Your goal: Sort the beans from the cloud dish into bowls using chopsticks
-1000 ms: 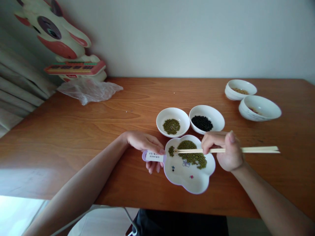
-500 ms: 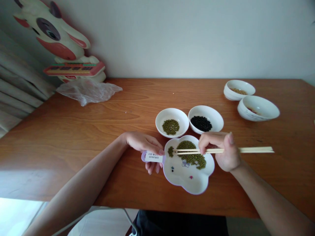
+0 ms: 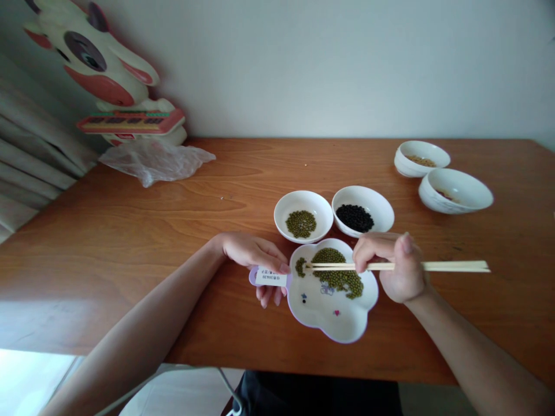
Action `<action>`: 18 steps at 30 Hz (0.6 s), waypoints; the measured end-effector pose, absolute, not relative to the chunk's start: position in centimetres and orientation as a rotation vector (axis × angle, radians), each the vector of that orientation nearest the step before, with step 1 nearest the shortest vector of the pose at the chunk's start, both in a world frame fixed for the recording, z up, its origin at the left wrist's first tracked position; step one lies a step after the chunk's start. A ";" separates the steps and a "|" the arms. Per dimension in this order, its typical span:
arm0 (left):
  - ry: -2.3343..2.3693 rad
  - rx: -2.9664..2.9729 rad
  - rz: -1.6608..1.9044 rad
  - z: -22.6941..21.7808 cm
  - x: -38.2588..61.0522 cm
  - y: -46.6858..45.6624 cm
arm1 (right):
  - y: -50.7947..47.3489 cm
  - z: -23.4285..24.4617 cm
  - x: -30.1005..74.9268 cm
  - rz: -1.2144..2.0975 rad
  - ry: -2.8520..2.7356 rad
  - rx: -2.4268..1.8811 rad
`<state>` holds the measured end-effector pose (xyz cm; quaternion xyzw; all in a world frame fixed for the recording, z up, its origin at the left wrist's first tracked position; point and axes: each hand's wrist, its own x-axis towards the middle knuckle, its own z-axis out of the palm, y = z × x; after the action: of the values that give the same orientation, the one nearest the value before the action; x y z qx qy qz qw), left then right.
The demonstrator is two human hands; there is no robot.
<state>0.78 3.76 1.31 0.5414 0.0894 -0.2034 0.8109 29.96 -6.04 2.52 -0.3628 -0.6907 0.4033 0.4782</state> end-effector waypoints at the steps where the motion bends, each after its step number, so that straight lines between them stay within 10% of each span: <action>1: 0.196 1.149 -0.437 1.3 0.8 3.8 | -6.1 2.7 29.9 0.986 -1.671 -0.884; 18: 0.201 1.129 -0.440 1.4 0.9 3.7 | -4.6 3.6 30.7 0.801 -1.188 -0.847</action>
<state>0.90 3.74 1.43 0.5297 0.0943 -0.2063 0.8173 30.74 -4.56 3.58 -0.3763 -0.5278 0.3560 0.6731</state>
